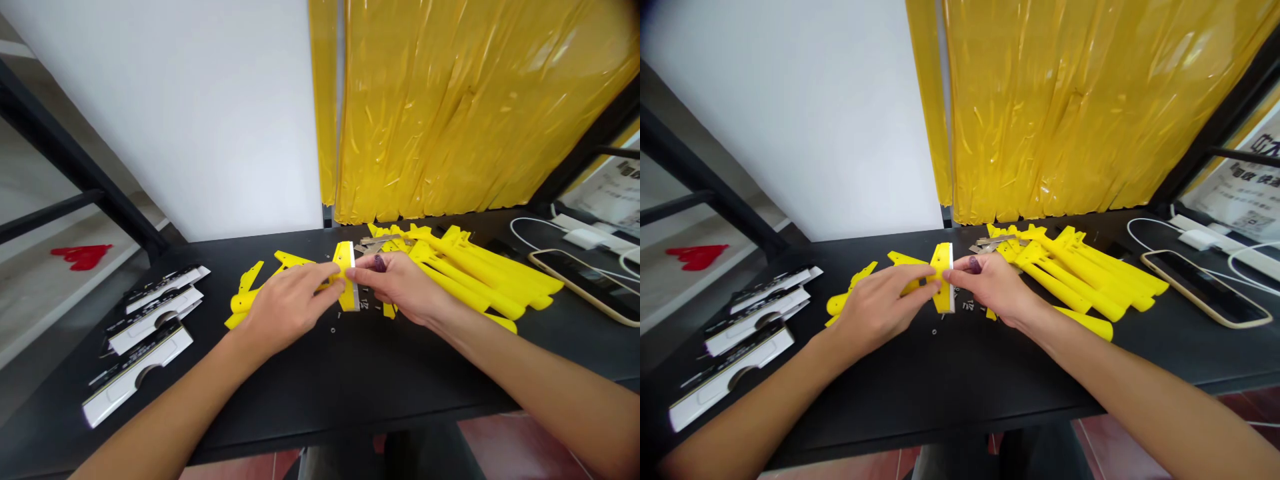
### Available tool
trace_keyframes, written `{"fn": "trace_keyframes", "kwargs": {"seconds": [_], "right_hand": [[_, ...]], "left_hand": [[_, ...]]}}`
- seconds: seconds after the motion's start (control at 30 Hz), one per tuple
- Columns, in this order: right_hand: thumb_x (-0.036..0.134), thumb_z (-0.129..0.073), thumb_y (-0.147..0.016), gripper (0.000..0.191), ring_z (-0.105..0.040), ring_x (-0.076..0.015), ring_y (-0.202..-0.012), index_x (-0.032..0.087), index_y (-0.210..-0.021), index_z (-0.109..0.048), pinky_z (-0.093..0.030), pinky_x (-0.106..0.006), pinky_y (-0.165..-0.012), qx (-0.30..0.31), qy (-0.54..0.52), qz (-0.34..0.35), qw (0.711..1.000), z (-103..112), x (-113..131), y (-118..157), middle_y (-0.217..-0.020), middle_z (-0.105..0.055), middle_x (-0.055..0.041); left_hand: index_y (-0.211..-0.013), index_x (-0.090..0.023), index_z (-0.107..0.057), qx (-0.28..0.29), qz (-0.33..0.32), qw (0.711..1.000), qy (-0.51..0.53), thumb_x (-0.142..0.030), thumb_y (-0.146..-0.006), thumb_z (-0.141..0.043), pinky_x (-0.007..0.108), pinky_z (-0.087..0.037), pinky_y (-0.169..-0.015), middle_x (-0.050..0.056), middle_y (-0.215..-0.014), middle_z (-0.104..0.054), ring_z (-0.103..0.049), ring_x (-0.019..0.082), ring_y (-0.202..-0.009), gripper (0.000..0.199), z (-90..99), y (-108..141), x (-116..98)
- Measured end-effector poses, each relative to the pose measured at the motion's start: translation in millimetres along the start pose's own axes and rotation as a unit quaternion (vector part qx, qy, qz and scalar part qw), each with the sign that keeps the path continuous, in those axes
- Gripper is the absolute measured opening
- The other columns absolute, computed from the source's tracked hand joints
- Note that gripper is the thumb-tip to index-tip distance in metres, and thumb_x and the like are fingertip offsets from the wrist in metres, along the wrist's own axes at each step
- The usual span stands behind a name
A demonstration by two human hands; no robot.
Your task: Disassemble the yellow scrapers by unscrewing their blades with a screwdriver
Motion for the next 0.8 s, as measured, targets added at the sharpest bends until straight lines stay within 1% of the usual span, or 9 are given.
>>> {"fn": "trace_keyframes", "kwargs": {"seconds": [0.1,0.13,0.2,0.3,0.37,0.4,0.47,0.67,0.8], "right_hand": [[0.043,-0.082,-0.072,0.029,-0.026,-0.0051,-0.049,0.017,-0.081,-0.072,-0.019,-0.025,-0.046,-0.015,0.039,0.018,0.999,2,-1,-3,-0.065,-0.052,0.005],[0.043,-0.081,-0.073,0.029,-0.028,-0.0057,-0.05,0.017,-0.08,-0.072,-0.021,-0.025,-0.047,-0.017,0.053,0.022,0.998,2,-2,-3,-0.065,-0.053,0.0046],[0.042,-0.08,-0.074,0.027,-0.036,-0.0074,-0.054,0.017,-0.079,-0.072,-0.027,-0.026,-0.051,-0.014,0.078,0.034,0.996,2,-1,-2,-0.068,-0.057,0.0033],[0.04,-0.078,-0.077,0.024,-0.048,-0.0106,-0.065,0.017,-0.08,-0.073,-0.036,-0.026,-0.06,0.011,0.099,0.064,0.993,-2,3,0,-0.075,-0.063,0.001],[0.039,-0.077,-0.077,0.022,-0.051,-0.0117,-0.068,0.018,-0.081,-0.074,-0.039,-0.026,-0.063,0.023,0.106,0.077,0.991,-5,4,2,-0.077,-0.065,0.0006],[0.039,-0.077,-0.077,0.022,-0.052,-0.0119,-0.069,0.018,-0.081,-0.074,-0.04,-0.026,-0.064,0.025,0.109,0.078,0.991,-6,5,3,-0.077,-0.066,0.0006],[0.04,-0.077,-0.078,0.023,-0.052,-0.0121,-0.068,0.018,-0.082,-0.075,-0.04,-0.026,-0.063,0.025,0.117,0.077,0.99,-7,6,4,-0.076,-0.066,0.0006],[0.043,-0.075,-0.079,0.026,-0.049,-0.0121,-0.067,0.017,-0.084,-0.075,-0.038,-0.027,-0.061,0.039,0.131,0.073,0.988,-7,4,3,-0.076,-0.065,0.0002],[0.043,-0.078,-0.077,0.027,-0.051,-0.012,-0.068,0.017,-0.085,-0.074,-0.038,-0.026,-0.062,0.051,0.12,0.065,0.989,-5,3,3,-0.077,-0.065,0.0005]], "left_hand": [[-0.141,-0.028,-0.049,0.042,0.112,0.985,0.123,-0.016,-0.09,-0.06,0.038,-0.056,-0.088,0.01,-0.136,-0.061,-0.066,0.025,-0.111,0.054,-1.9,-1,6],[-0.146,-0.028,-0.042,0.04,0.159,0.971,0.173,-0.018,-0.089,-0.062,0.037,-0.056,-0.085,0.011,-0.137,-0.06,-0.067,0.024,-0.106,0.062,-2.7,-1,8],[-0.149,-0.027,-0.035,0.037,0.261,0.921,0.286,-0.025,-0.089,-0.065,0.032,-0.057,-0.074,0.011,-0.133,-0.061,-0.069,0.019,-0.09,0.067,-6.1,0,13],[-0.13,-0.023,-0.054,0.103,0.353,0.821,0.436,-0.042,-0.093,-0.062,0.025,-0.053,-0.054,0.007,-0.107,-0.071,-0.068,0.015,-0.068,0.042,-14.2,1,16],[-0.102,-0.019,-0.065,0.157,0.371,0.78,0.479,-0.048,-0.094,-0.061,0.023,-0.048,-0.047,0.003,-0.084,-0.071,-0.065,0.013,-0.058,0.03,-16.9,0,14],[-0.09,-0.018,-0.065,0.171,0.375,0.771,0.486,-0.048,-0.093,-0.061,0.022,-0.047,-0.046,0.002,-0.075,-0.069,-0.063,0.013,-0.055,0.03,-17.0,0,14],[-0.081,-0.018,-0.062,0.172,0.386,0.763,0.49,-0.047,-0.092,-0.063,0.022,-0.046,-0.046,0.0,-0.066,-0.065,-0.059,0.011,-0.051,0.031,-16.1,-1,13],[-0.084,-0.018,-0.062,0.168,0.372,0.762,0.503,-0.042,-0.092,-0.064,0.02,-0.042,-0.044,-0.001,-0.064,-0.064,-0.057,0.011,-0.051,0.025,-15.5,0,12],[-0.084,-0.018,-0.063,0.17,0.368,0.764,0.502,-0.042,-0.091,-0.065,0.02,-0.041,-0.044,0.001,-0.071,-0.068,-0.056,0.01,-0.051,0.025,-15.7,0,13]]}}
Point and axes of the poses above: each hand's wrist, its own y-axis away from the middle knuckle, its own z-axis out of the back of the hand, x = y × z, the point moved 3 cm from there along -y, towards the middle knuckle
